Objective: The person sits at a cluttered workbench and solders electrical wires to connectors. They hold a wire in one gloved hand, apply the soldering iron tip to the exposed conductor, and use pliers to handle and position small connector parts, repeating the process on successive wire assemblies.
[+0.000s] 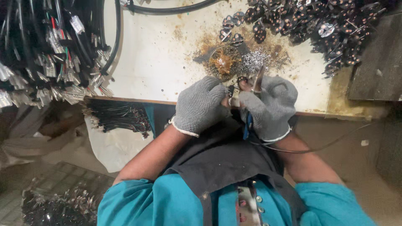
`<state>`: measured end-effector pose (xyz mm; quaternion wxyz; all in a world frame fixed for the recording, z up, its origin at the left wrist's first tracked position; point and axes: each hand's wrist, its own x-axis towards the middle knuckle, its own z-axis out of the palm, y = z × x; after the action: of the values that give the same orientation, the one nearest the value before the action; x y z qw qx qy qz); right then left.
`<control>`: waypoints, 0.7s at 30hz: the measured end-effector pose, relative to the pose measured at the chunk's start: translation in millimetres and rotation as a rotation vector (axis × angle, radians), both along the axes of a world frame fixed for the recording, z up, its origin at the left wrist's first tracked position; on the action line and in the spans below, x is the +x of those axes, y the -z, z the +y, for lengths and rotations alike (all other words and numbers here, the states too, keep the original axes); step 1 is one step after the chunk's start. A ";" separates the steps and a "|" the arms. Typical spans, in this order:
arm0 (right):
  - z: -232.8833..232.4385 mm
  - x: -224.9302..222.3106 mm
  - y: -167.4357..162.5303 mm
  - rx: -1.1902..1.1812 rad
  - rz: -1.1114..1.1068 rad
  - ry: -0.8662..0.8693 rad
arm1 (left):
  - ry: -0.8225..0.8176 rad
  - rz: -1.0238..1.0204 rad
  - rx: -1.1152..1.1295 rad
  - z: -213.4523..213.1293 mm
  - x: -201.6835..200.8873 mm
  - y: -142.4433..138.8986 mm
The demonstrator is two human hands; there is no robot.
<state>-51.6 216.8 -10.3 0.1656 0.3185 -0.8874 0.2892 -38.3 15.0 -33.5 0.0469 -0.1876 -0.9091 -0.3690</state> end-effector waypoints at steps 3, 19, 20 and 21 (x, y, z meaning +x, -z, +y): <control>-1.7 6.6 5.0 -0.009 0.005 0.143 | -0.015 -0.063 -0.039 1.9 -0.1 2.3; -3.1 8.2 -5.5 -0.136 -0.314 0.132 | 0.016 -0.137 0.008 -5.0 4.2 10.2; -2.5 7.6 -3.2 -0.182 -0.317 0.113 | 0.022 -0.148 -0.007 -5.6 5.0 13.0; -1.8 7.3 -0.9 -0.226 -0.319 0.097 | 0.030 -0.159 -0.021 -5.6 5.6 15.5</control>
<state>-44.2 215.0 -9.4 0.0712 0.2051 -0.8785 0.4255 -32.6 9.4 -49.1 -0.0330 -0.1719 -0.9108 -0.3740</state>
